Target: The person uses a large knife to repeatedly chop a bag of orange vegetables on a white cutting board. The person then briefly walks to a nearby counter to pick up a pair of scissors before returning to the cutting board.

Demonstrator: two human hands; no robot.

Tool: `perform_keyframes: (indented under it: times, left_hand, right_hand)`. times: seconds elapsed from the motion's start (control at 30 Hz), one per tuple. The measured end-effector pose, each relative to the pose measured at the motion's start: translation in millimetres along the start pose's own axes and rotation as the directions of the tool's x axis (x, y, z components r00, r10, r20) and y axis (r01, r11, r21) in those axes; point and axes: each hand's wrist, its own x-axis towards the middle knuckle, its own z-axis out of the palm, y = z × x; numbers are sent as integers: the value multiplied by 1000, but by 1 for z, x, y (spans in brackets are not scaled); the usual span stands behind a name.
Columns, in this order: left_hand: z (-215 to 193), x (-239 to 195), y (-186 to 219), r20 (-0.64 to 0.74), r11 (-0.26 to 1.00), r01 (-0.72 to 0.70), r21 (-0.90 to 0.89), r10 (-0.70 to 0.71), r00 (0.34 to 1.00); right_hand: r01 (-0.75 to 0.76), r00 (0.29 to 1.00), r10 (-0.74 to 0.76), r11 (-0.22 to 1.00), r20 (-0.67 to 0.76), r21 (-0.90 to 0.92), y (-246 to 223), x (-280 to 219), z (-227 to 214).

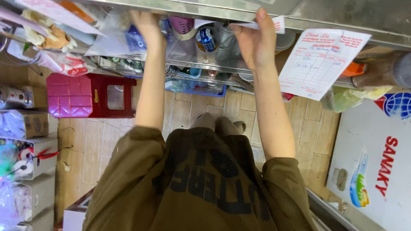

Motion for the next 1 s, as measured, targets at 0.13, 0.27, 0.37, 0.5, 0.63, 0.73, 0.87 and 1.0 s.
perform_keyframes:
  times: [0.13,0.27,0.37,0.5,0.63,0.73,0.87,1.0]
  left_hand:
    - [-27,-120,68,-80,984,-127,-126,117,990]
    - [-5,-242,79,142,988,-142,53,133,981]
    - [18,-310,65,497,933,-359,26,300,814]
    - [83,-383,58,825,818,-576,-11,333,457]
    - [178,-452,72,879,725,-560,-402,477,-14]
    - [254,-523,91,763,578,-554,-599,622,-176]
    - [335,-616,107,774,630,-476,-614,599,-205]
    - [390,-700,113,790,683,-409,-605,579,-202]
  right_hand:
    - [15,1000,-15,988,1,155,17,-28,0]
    - [-151,969,121,980,-214,-129,39,-119,-23]
    - [-288,836,281,956,-471,59,58,-209,-62]
    - [-99,804,281,933,-525,347,19,-326,-128]
    - [93,794,124,943,-596,320,-64,-417,-172]
    - [140,613,132,952,-779,271,-138,-478,-187]
    - [130,528,-61,991,-847,10,-223,-554,-219]
    - [54,342,-287,957,-895,-286,-288,-624,-256]
